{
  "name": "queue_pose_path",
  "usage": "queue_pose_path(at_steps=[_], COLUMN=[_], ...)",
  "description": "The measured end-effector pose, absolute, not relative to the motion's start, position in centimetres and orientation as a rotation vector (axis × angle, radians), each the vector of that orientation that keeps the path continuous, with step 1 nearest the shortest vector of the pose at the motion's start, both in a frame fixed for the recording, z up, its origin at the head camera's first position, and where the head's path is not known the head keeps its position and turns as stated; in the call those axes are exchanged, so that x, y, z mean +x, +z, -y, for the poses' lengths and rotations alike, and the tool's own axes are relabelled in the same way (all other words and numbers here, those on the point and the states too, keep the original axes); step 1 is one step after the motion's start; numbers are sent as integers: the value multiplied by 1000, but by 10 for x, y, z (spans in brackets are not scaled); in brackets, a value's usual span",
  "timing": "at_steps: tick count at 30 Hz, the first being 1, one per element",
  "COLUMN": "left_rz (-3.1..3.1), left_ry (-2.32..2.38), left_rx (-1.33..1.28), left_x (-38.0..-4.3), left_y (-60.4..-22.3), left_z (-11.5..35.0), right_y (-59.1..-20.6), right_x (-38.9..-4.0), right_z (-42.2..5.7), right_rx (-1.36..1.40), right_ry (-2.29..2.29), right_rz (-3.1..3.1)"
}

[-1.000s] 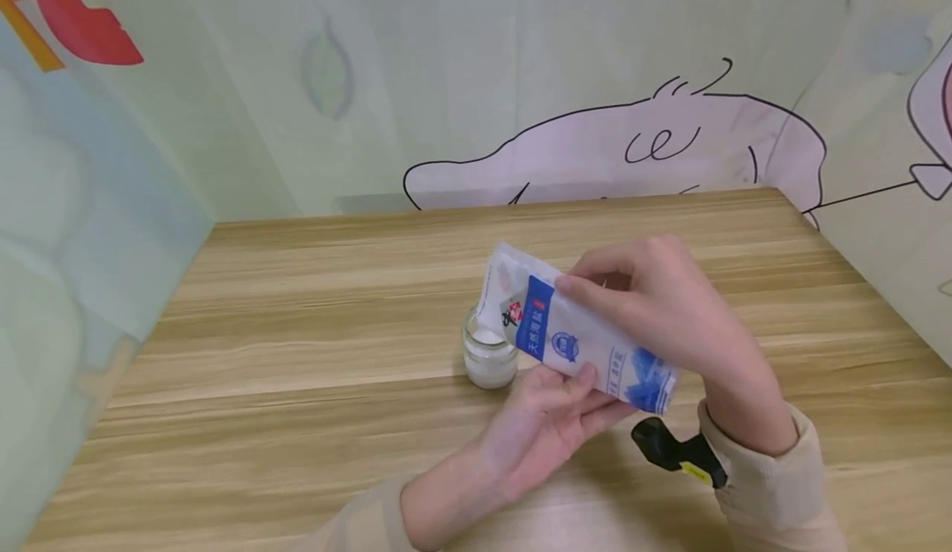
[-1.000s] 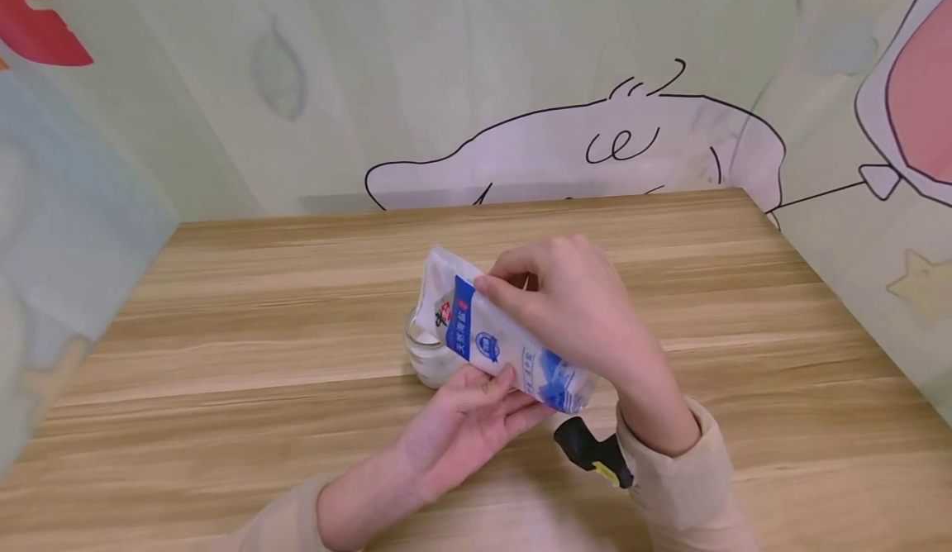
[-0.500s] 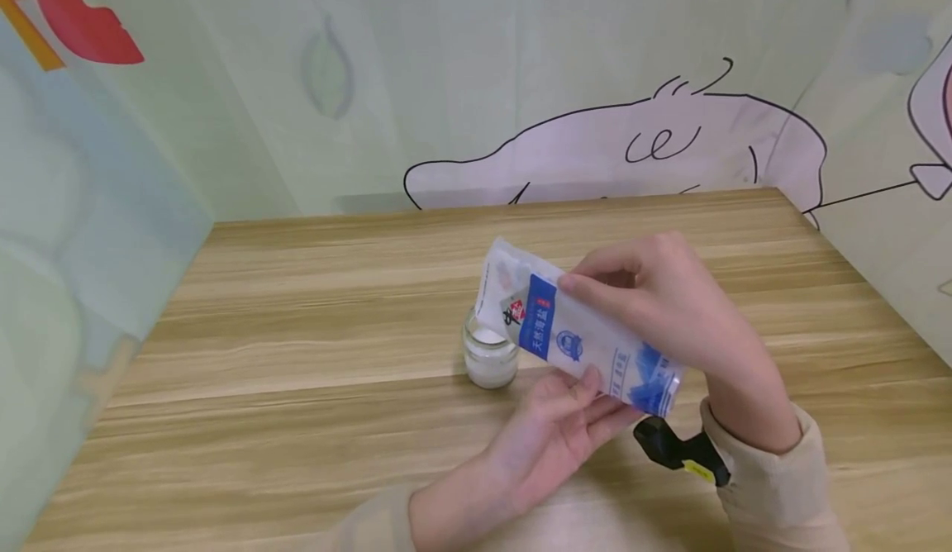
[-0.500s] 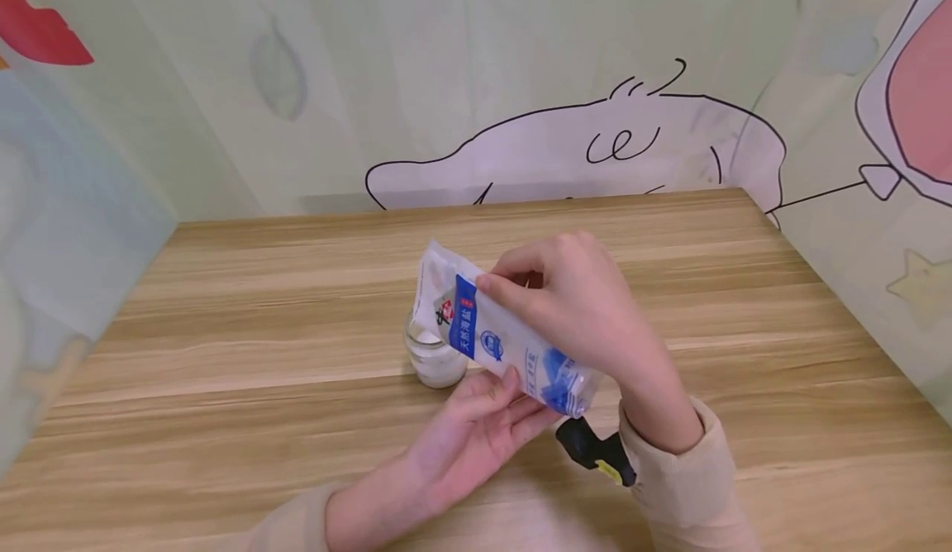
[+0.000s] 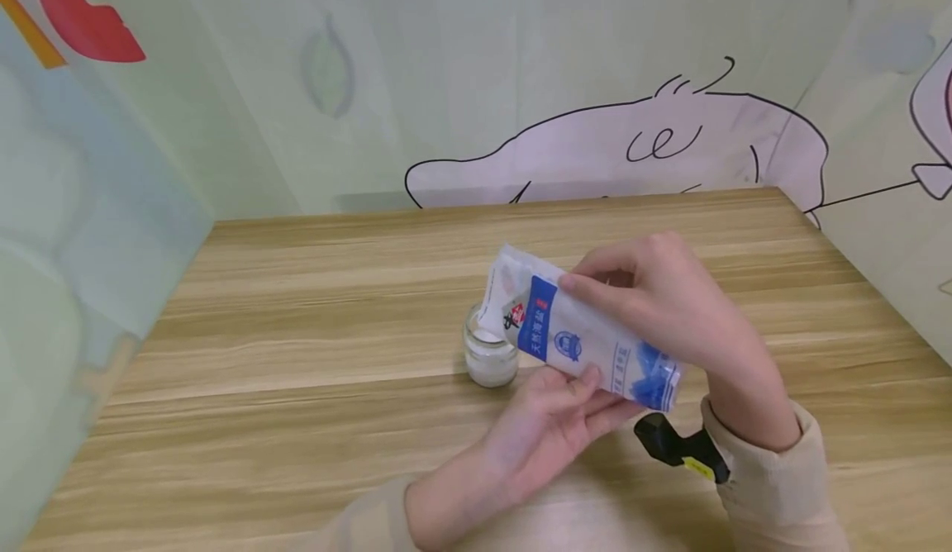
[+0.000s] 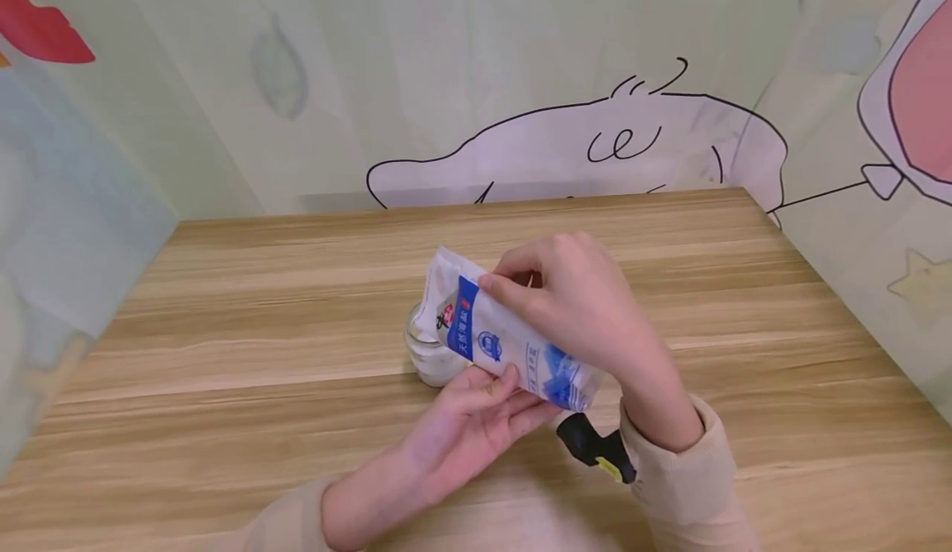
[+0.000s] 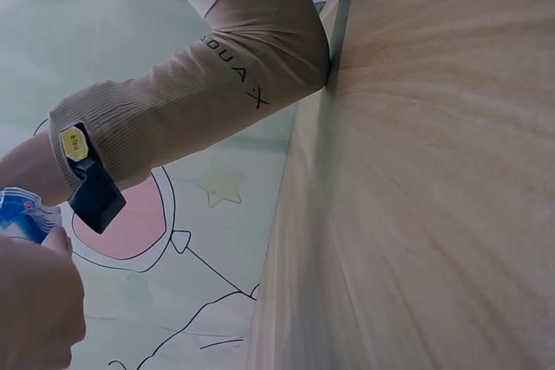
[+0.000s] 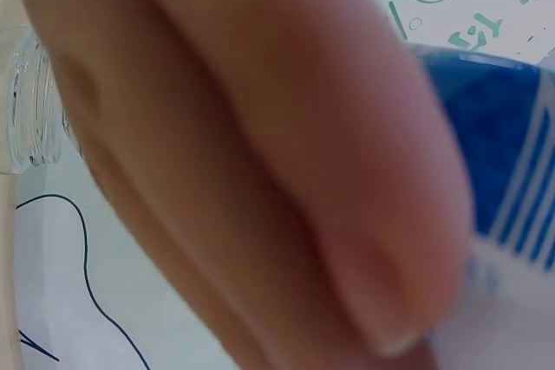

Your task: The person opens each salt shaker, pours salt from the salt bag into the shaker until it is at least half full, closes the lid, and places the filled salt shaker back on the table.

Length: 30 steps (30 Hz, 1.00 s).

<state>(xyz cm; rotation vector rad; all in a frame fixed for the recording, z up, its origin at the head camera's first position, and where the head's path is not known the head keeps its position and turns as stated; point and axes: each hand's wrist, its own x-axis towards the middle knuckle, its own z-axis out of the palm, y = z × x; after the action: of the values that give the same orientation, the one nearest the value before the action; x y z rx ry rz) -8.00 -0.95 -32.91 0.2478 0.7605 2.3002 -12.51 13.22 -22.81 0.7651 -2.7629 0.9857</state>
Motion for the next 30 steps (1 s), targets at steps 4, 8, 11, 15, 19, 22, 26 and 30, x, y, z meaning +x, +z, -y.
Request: queue_pose_path(at_steps=[4, 8, 11, 15, 19, 22, 26, 30], left_rz=[-753, -748, -756, -767, -771, -776, -785, -787], left_ry=[2307, 2314, 2314, 2311, 2309, 2304, 2308, 2315], left_rx=[257, 257, 252, 237, 241, 252, 257, 266], left_x=[-81, -81, -82, -82, -83, -83, -83, -83], left_y=[-328, -327, -326, -325, -325, -326, -327, -327], left_z=[11, 12, 13, 13, 13, 13, 13, 12], right_y=[-229, -229, -229, -228, -228, -228, -228, -228], right_x=[-125, -125, -124, -123, -122, -122, -122, -122], right_z=[-132, -131, -131, -130, -129, -129, -129, -129], right_rx=[764, 761, 756, 749, 741, 735, 721, 718], right_ry=[966, 951, 938, 919, 904, 897, 892, 887], right_rz=[2765, 2766, 2764, 2763, 2765, 2768, 2778, 2784])
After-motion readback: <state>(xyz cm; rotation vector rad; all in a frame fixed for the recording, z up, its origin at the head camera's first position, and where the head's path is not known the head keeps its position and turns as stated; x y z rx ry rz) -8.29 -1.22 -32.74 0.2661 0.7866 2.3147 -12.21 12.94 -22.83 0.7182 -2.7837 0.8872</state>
